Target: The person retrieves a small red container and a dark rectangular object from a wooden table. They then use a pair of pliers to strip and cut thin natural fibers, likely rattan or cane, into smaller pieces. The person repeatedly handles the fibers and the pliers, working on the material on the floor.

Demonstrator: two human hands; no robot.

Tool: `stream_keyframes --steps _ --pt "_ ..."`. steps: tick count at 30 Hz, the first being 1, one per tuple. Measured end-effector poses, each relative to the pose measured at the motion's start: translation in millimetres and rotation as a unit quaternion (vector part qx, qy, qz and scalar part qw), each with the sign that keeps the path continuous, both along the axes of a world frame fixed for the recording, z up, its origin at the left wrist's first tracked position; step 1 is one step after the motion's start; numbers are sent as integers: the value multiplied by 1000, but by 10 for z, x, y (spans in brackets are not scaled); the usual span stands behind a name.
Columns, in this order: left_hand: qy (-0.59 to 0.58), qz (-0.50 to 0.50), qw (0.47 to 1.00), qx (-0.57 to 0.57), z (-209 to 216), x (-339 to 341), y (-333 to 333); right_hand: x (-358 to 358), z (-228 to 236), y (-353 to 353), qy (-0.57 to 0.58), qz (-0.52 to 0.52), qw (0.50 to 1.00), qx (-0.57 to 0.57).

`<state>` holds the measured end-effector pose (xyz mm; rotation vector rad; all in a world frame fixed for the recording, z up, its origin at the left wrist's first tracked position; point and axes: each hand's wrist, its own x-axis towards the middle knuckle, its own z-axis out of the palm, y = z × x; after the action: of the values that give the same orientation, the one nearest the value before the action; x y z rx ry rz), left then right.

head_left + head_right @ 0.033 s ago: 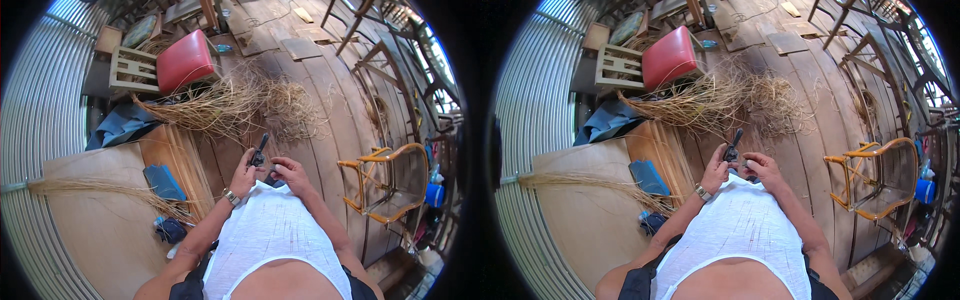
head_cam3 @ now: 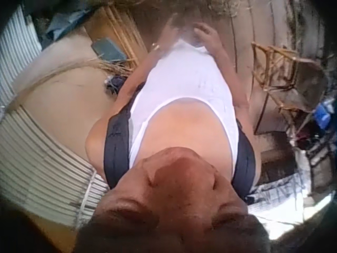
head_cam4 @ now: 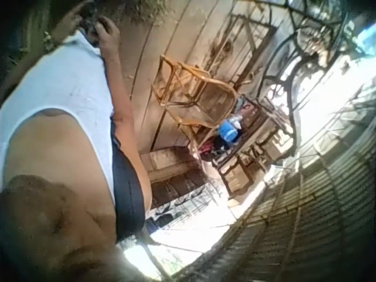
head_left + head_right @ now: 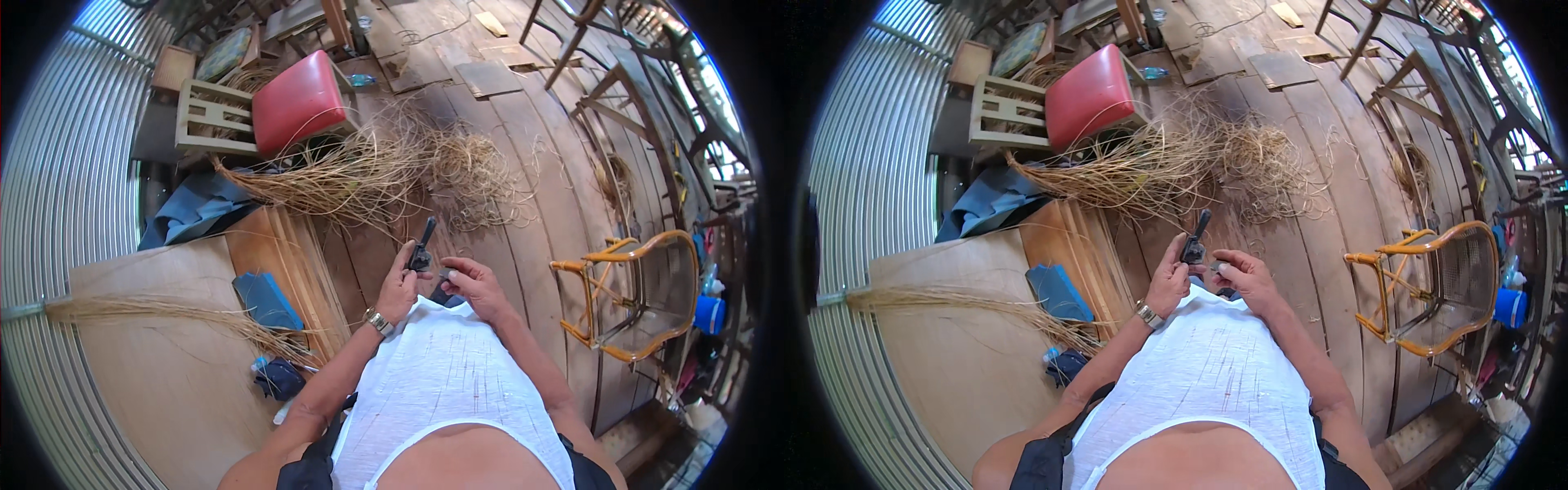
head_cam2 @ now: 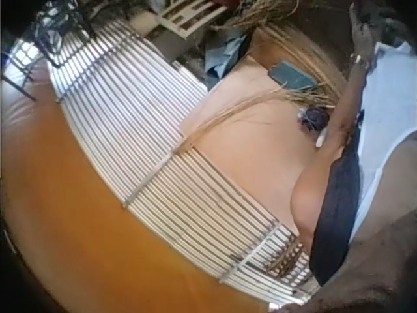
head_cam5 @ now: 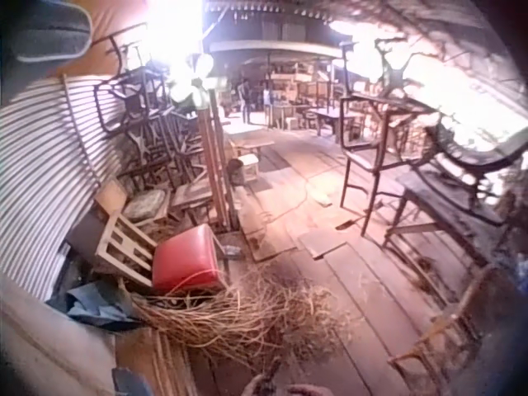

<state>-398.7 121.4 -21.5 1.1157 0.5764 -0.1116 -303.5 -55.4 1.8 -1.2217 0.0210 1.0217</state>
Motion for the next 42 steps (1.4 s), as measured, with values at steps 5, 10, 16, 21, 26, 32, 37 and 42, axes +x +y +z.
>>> stream_keyframes --steps 5,10,16,21,26,32,37,42 --pt "17 -59 998 -7 20 162 -34 -10 85 -92 27 -24 999 12" --pt "15 -84 996 14 48 192 -42 32 81 -101 76 -82 992 59" --pt "-2 -85 996 36 64 161 -59 45 -84 -57 -23 -75 996 -48" --pt "16 -65 998 10 103 135 -23 0 -118 58 36 -79 996 1" --pt "-48 -63 991 111 85 114 -30 -43 -15 94 69 -29 997 19" --pt "-34 -100 983 153 39 129 -20 -100 81 58 -45 45 996 -63" --pt "-3 -100 977 190 80 207 -60 -156 -80 0 -100 50 989 -95" --pt "-14 -100 978 184 -57 220 -116 -148 -77 -34 -259 18 947 -191"
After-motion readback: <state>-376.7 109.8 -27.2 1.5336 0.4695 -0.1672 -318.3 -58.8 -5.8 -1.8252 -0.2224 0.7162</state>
